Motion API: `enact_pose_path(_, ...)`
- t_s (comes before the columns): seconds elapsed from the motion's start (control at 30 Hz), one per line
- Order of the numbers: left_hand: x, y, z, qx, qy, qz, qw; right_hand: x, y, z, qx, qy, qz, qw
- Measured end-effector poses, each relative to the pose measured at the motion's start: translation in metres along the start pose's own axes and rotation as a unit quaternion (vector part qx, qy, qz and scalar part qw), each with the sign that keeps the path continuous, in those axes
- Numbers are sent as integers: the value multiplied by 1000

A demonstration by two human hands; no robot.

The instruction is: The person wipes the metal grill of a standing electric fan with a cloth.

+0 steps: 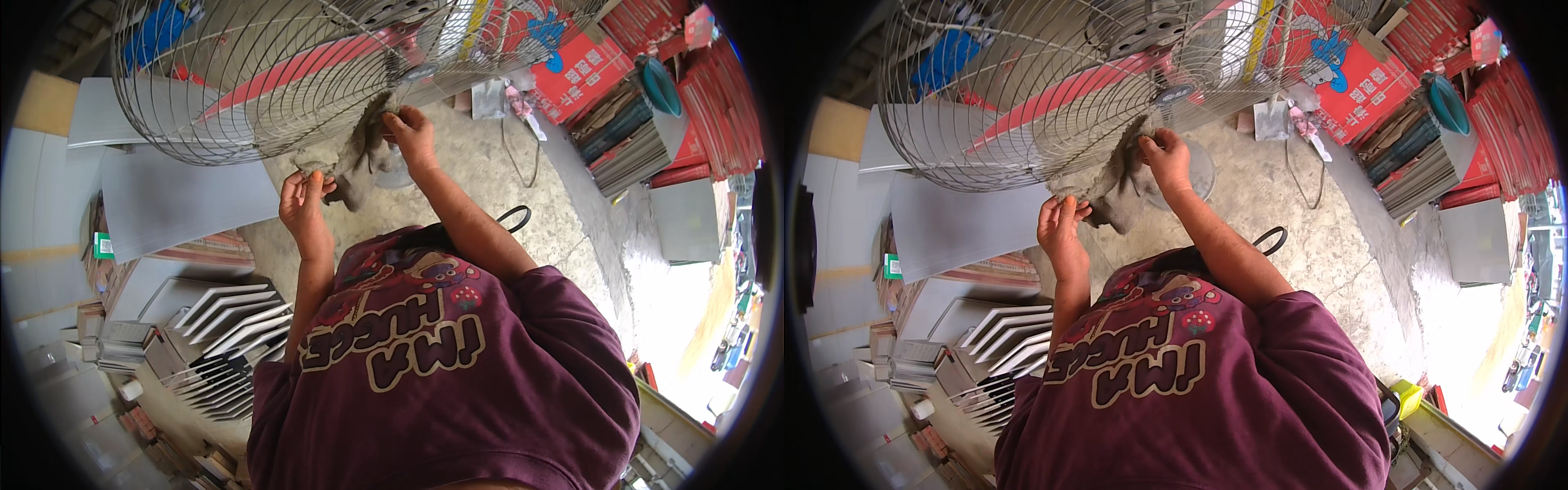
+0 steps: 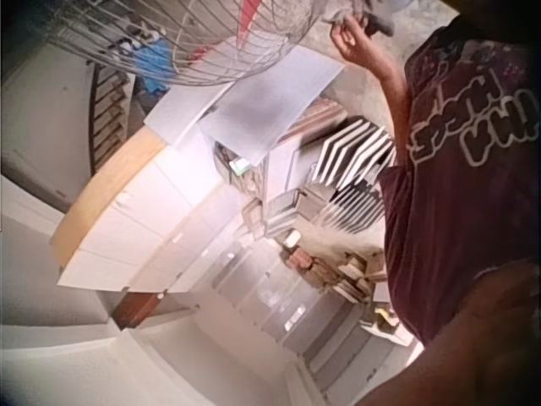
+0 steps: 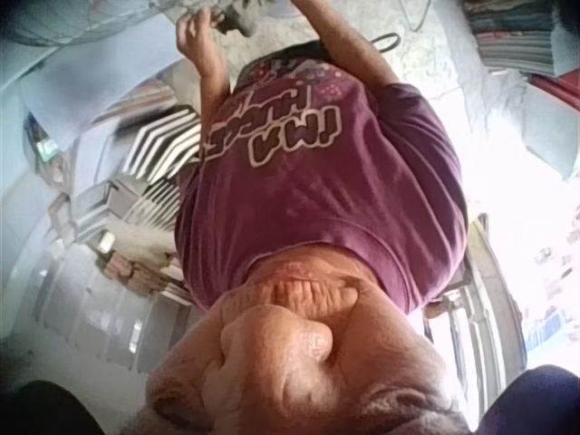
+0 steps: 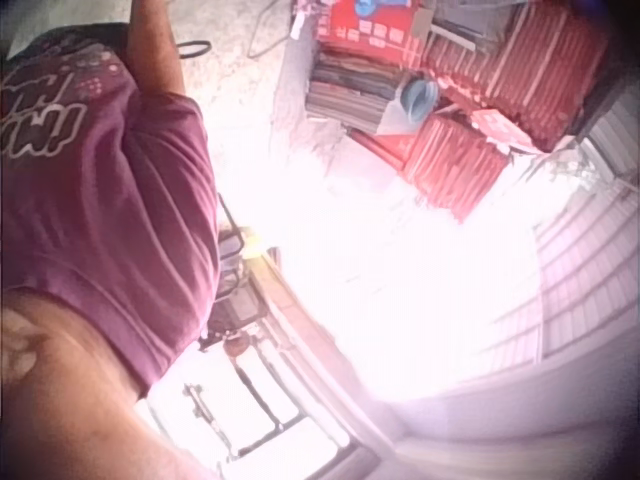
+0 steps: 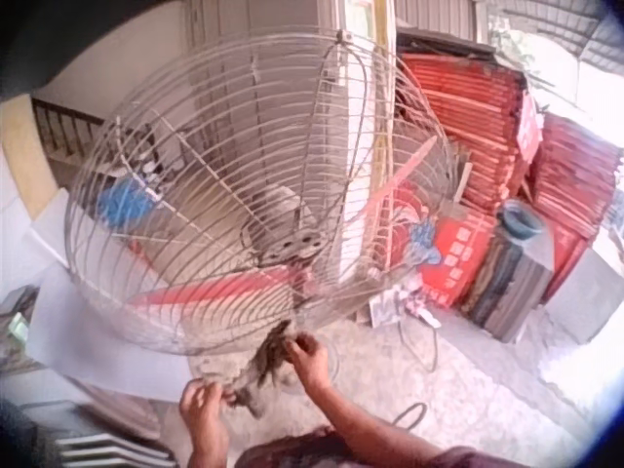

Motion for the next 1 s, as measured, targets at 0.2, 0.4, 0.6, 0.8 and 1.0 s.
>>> enact_pose_path(0.2,1,4,-2,-1,2,-16,1000,-4,-11,7,4,78,20,997)
enact_pose_path(0.4,-1,12,-8,1,-16,-16,1000,11,-45,46,-32,198,37,979)
enact_pose_path(0.6,-10,18,-1,0,8,-36,999,-21,-25,-5,-45,117,5,992)
enact_pose_path(0.8,-13,28,12,7,36,-57,998,-27,-16,-19,-58,30,-23,998)
enact_pose_path(1.0,-32,28,1,42,12,-56,997,-3,-34,17,-92,77,20,993)
Point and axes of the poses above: each hand's wrist, its own x-axis away from the middle knuckle, its own y-axis out of the back of the hand, z = x × y, the point moved 7 cm from there along -x, towards the middle knuckle, and after that the axes turned 6 degrees about -x, right-handed, at the moved point
